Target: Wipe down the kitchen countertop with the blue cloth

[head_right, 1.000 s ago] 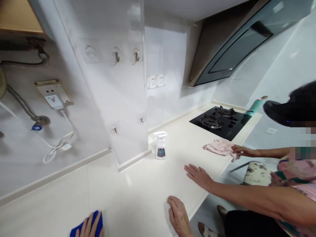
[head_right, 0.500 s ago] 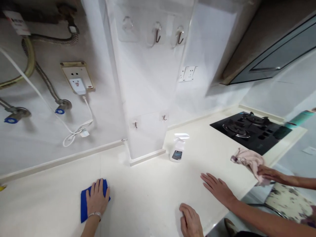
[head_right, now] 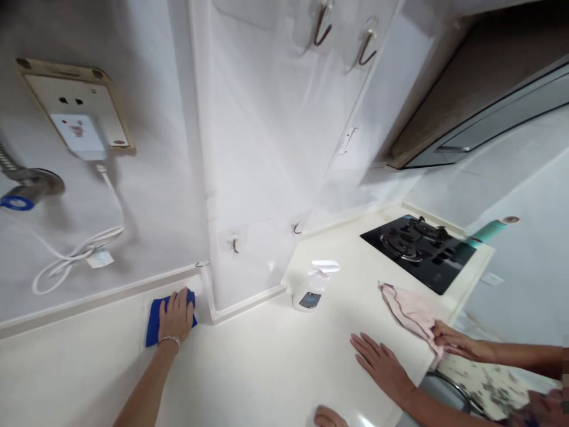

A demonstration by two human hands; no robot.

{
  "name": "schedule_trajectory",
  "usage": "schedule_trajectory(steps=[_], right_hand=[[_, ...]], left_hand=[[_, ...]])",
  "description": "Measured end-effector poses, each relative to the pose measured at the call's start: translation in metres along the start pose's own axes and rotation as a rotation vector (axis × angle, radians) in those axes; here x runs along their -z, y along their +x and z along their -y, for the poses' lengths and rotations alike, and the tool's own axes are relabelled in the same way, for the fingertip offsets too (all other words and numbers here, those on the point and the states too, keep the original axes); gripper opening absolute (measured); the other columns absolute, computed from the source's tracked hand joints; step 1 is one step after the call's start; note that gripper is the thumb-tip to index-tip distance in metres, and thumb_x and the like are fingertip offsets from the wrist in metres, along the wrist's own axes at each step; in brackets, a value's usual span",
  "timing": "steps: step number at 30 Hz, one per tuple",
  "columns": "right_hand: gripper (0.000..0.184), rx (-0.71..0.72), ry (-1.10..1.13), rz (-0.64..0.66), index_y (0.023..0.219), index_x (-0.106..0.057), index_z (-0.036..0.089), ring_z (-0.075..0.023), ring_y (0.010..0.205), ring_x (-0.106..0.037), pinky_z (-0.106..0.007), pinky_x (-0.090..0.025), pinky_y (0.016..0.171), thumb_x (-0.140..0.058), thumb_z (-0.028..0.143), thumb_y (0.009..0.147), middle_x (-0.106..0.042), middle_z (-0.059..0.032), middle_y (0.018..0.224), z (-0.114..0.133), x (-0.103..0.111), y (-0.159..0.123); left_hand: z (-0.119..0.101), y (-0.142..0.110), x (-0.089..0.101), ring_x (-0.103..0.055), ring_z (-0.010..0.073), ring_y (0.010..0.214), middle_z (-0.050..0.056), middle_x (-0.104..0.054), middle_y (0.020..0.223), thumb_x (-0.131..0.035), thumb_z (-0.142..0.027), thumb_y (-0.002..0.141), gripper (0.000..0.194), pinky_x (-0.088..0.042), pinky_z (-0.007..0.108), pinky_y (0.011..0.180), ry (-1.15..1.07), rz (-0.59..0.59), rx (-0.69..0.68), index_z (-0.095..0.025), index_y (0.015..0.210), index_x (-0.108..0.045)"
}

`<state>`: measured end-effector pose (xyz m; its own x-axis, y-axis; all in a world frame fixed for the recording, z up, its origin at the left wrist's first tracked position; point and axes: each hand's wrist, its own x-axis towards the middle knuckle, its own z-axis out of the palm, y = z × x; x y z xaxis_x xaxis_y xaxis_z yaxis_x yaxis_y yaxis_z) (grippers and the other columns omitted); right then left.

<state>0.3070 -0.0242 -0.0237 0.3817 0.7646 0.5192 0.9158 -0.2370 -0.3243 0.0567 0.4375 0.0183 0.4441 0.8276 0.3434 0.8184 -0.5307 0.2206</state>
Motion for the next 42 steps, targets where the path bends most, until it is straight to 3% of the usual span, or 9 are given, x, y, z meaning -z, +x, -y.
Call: schedule_trajectory(steps=[4, 7, 15, 20, 23, 28, 33, 36, 42], right_hand=[[0.061, -0.009, 0.003, 0.041, 0.114, -0.058, 0.062, -0.0486, 0.118, -0.056, -0.066, -0.056, 0.060, -0.056, 0.042, 0.056, -0.064, 0.0047, 0.120, -0.079, 0.036, 0.073], [0.060, -0.086, 0.078, 0.147, 0.119, -0.053, 0.065, -0.0427, 0.109, -0.063, -0.060, -0.057, 0.055, -0.051, 0.040, 0.065, -0.067, 0.0079, 0.118, -0.124, 0.054, 0.099], [0.068, -0.094, 0.271, 0.268, 0.149, -0.027, 0.044, -0.0225, 0.108, -0.069, -0.041, -0.060, 0.071, -0.016, 0.013, 0.089, -0.066, -0.0007, 0.128, -0.145, 0.058, 0.093], [0.057, -0.060, 0.133, 0.061, 0.133, -0.051, 0.046, -0.0287, 0.099, -0.070, -0.046, -0.058, 0.065, -0.036, 0.022, 0.084, -0.069, 0.0000, 0.116, -0.102, 0.053, 0.091], [0.043, -0.067, 0.093, -0.012, 0.112, -0.063, 0.050, -0.0315, 0.106, -0.066, -0.049, -0.058, 0.065, -0.043, 0.029, 0.081, -0.068, 0.0032, 0.113, -0.037, 0.030, 0.047], [0.034, -0.082, 0.078, -0.093, 0.110, -0.062, 0.030, -0.0256, 0.102, -0.067, -0.042, -0.060, 0.081, -0.048, 0.016, 0.082, -0.068, -0.0060, 0.110, 0.047, -0.006, -0.023], [0.034, -0.050, 0.084, -0.130, 0.107, -0.059, 0.024, -0.0220, 0.100, -0.066, -0.038, -0.058, 0.084, -0.046, 0.007, 0.081, -0.067, -0.0068, 0.107, 0.051, -0.008, -0.021], [0.036, -0.095, 0.103, -0.144, 0.108, -0.059, 0.024, -0.0225, 0.103, -0.064, -0.041, -0.057, 0.087, -0.045, 0.005, 0.080, -0.067, -0.0068, 0.109, 0.052, -0.005, -0.017], [0.041, -0.130, 0.165, -0.135, 0.106, -0.059, 0.022, -0.0234, 0.104, -0.062, -0.043, -0.054, 0.090, -0.042, 0.001, 0.075, -0.066, -0.0077, 0.109, 0.058, -0.003, -0.020]], left_hand=[[-0.006, 0.043, -0.018, -0.039, 0.0288, 0.139, 0.016, -0.052, 0.146, -0.033, -0.032, 0.093, 0.052, -0.022, 0.056, 0.119, -0.056, 0.014, -0.006, -0.012, 0.139, -0.049], [-0.009, 0.065, -0.026, -0.047, 0.0275, 0.130, 0.013, -0.058, 0.139, -0.036, -0.033, 0.092, 0.048, -0.025, 0.053, 0.117, -0.086, 0.027, -0.018, -0.015, 0.133, -0.055], [-0.008, 0.068, -0.025, -0.048, 0.0259, 0.130, 0.010, -0.060, 0.139, -0.038, -0.034, 0.091, 0.046, -0.025, 0.052, 0.117, -0.076, 0.056, -0.035, -0.018, 0.130, -0.058], [-0.016, 0.034, -0.015, -0.035, 0.0266, 0.143, 0.009, -0.048, 0.152, -0.037, -0.039, 0.092, 0.055, -0.018, 0.055, 0.121, 0.014, 0.139, -0.017, -0.018, 0.142, -0.048], [-0.029, 0.000, -0.002, -0.032, 0.0274, 0.144, 0.010, -0.044, 0.154, -0.034, -0.041, 0.093, 0.059, -0.018, 0.056, 0.121, 0.070, 0.135, 0.019, -0.015, 0.146, -0.043], [-0.046, -0.063, 0.018, -0.032, 0.0290, 0.145, 0.012, -0.043, 0.155, -0.034, -0.042, 0.092, 0.061, -0.018, 0.058, 0.121, 0.130, 0.110, 0.047, -0.014, 0.146, -0.041], [-0.023, -0.121, 0.029, -0.026, 0.0305, 0.149, 0.012, -0.031, 0.160, -0.044, -0.056, 0.087, 0.076, -0.021, 0.059, 0.121, 0.077, 0.135, -0.228, -0.017, 0.150, -0.033], [0.001, -0.142, 0.037, -0.030, 0.0257, 0.148, 0.008, -0.038, 0.158, -0.042, -0.053, 0.090, 0.064, -0.027, 0.054, 0.121, 0.033, 0.165, -0.395, -0.026, 0.149, -0.038], [0.010, -0.135, 0.057, -0.051, 0.0214, 0.134, 0.007, -0.054, 0.147, -0.040, -0.033, 0.092, 0.047, -0.040, 0.038, 0.116, 0.026, 0.217, -0.357, -0.026, 0.136, -0.057]])
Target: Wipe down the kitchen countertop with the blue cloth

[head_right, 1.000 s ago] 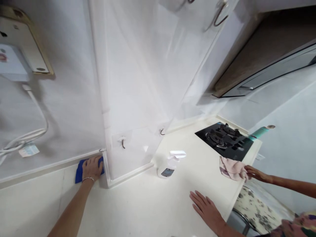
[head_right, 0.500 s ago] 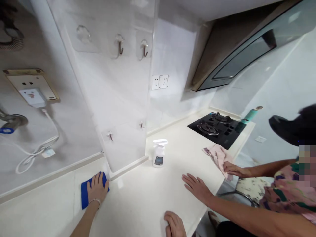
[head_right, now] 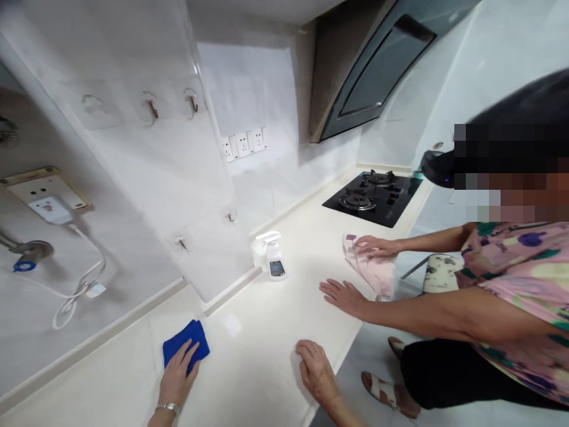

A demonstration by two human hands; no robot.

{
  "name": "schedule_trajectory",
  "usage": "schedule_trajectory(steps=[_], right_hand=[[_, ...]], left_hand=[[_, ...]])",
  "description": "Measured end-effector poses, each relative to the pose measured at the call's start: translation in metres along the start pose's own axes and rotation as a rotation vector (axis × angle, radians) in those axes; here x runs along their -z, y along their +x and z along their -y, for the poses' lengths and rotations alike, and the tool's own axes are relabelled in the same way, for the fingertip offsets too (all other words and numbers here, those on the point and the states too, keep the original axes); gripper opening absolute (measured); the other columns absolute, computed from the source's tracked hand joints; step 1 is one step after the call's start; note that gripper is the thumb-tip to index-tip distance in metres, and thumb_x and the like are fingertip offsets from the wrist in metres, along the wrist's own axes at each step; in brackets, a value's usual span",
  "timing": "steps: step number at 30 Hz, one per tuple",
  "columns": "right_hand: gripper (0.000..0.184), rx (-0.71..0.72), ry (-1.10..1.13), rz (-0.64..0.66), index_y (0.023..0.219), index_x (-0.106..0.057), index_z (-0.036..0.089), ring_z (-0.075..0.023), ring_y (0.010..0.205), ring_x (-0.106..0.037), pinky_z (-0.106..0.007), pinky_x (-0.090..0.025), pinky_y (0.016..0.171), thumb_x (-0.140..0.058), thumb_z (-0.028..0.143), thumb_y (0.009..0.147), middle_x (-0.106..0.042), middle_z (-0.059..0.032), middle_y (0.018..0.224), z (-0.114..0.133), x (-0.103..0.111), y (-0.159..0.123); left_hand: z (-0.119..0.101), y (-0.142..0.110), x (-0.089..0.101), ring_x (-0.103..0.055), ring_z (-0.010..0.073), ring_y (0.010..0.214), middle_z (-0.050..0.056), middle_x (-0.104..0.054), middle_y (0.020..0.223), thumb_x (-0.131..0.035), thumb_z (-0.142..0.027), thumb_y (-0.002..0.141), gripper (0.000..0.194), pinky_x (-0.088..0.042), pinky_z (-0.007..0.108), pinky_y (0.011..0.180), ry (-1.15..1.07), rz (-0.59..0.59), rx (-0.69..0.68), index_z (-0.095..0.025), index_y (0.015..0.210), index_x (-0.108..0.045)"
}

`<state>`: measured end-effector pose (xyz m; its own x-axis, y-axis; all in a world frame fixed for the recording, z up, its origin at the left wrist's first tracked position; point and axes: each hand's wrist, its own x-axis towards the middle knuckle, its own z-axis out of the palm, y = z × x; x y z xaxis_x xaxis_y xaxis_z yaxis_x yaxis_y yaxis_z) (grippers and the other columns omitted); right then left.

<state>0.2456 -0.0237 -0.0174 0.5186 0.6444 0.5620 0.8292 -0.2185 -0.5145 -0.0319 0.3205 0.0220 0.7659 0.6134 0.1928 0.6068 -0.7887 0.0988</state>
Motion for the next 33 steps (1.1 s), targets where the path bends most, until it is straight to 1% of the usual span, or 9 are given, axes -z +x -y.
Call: schedule_trajectory(steps=[5, 8, 12, 16, 20, 23, 27, 30, 33], right_hand=[[0.042, -0.007, -0.003, -0.003, 0.106, -0.059, 0.022, -0.0230, 0.104, -0.061, -0.042, -0.053, 0.090, -0.041, 0.000, 0.074, -0.065, -0.0073, 0.109, 0.000, 0.000, -0.001], [0.043, 0.003, -0.014, 0.000, 0.107, -0.059, 0.022, -0.0229, 0.104, -0.061, -0.041, -0.053, 0.089, -0.042, 0.000, 0.074, -0.065, -0.0071, 0.110, -0.001, 0.000, -0.002], [0.044, 0.010, -0.019, 0.002, 0.107, -0.059, 0.022, -0.0230, 0.105, -0.060, -0.040, -0.052, 0.090, -0.042, 0.000, 0.073, -0.064, -0.0073, 0.112, -0.003, -0.001, -0.004], [0.043, 0.007, -0.007, 0.011, 0.107, -0.060, 0.021, -0.0225, 0.106, -0.059, -0.040, -0.051, 0.091, -0.042, 0.000, 0.074, -0.065, -0.0075, 0.112, -0.004, -0.001, -0.005], [0.042, 0.003, -0.004, 0.008, 0.107, -0.060, 0.021, -0.0226, 0.106, -0.059, -0.041, -0.051, 0.092, -0.043, 0.001, 0.075, -0.065, -0.0078, 0.112, -0.004, 0.000, -0.005], [0.042, 0.005, -0.007, 0.010, 0.106, -0.060, 0.021, -0.0226, 0.106, -0.060, -0.040, -0.051, 0.092, -0.043, 0.001, 0.074, -0.065, -0.0077, 0.111, -0.003, 0.002, -0.006], [0.042, 0.008, -0.010, 0.008, 0.106, -0.061, 0.021, -0.0228, 0.105, -0.061, -0.041, -0.052, 0.091, -0.043, 0.002, 0.073, -0.066, -0.0078, 0.111, -0.002, 0.003, -0.006], [0.040, 0.009, -0.020, 0.010, 0.107, -0.060, 0.022, -0.0227, 0.106, -0.061, -0.041, -0.052, 0.091, -0.044, 0.003, 0.076, -0.066, -0.0077, 0.111, -0.003, 0.001, -0.006], [0.037, 0.015, -0.029, 0.019, 0.107, -0.060, 0.022, -0.0228, 0.105, -0.062, -0.041, -0.053, 0.091, -0.044, 0.005, 0.079, -0.066, -0.0075, 0.110, -0.005, -0.001, -0.008]], left_hand=[[-0.015, 0.015, 0.023, -0.059, 0.0204, 0.124, 0.004, -0.059, 0.141, -0.039, -0.008, 0.080, 0.058, -0.048, 0.035, 0.108, -0.047, 0.035, 0.039, -0.027, 0.130, -0.062], [-0.016, 0.023, 0.042, -0.065, 0.0217, 0.114, 0.003, -0.067, 0.131, -0.044, -0.018, 0.082, 0.049, -0.055, 0.036, 0.095, -0.170, 0.062, 0.216, -0.030, 0.126, -0.064], [0.002, 0.044, 0.080, -0.072, 0.0236, 0.082, 0.005, -0.077, 0.091, -0.044, -0.032, 0.086, 0.046, -0.058, 0.038, 0.079, -0.229, 0.050, 0.442, -0.022, 0.127, -0.061], [0.031, 0.061, 0.118, -0.070, 0.0225, 0.100, 0.009, -0.075, 0.110, -0.032, -0.037, 0.090, 0.052, -0.056, 0.035, 0.088, -0.239, -0.015, 0.489, -0.014, 0.128, -0.059], [0.051, 0.062, 0.134, -0.068, 0.0207, 0.107, 0.006, -0.073, 0.118, -0.032, -0.037, 0.089, 0.049, -0.054, 0.033, 0.095, -0.245, 0.053, 0.444, -0.019, 0.124, -0.062], [0.058, 0.055, 0.126, -0.065, 0.0256, 0.112, 0.009, -0.071, 0.121, -0.044, -0.032, 0.083, 0.047, -0.049, 0.041, 0.103, -0.196, 0.097, 0.418, -0.019, 0.123, -0.064], [0.052, 0.043, 0.089, -0.056, 0.0282, 0.127, 0.020, -0.061, 0.135, -0.043, -0.031, 0.084, 0.053, -0.043, 0.043, 0.111, -0.141, 0.094, 0.456, -0.008, 0.128, -0.060], [0.027, 0.027, 0.048, -0.049, 0.0332, 0.134, 0.025, -0.056, 0.139, -0.038, -0.040, 0.088, 0.061, -0.039, 0.049, 0.113, -0.098, 0.065, 0.515, -0.004, 0.135, -0.053], [-0.007, 0.008, 0.008, -0.027, 0.0433, 0.146, 0.030, -0.037, 0.153, -0.040, -0.045, 0.087, 0.071, -0.026, 0.064, 0.116, -0.043, 0.002, 0.555, -0.002, 0.144, -0.041]])
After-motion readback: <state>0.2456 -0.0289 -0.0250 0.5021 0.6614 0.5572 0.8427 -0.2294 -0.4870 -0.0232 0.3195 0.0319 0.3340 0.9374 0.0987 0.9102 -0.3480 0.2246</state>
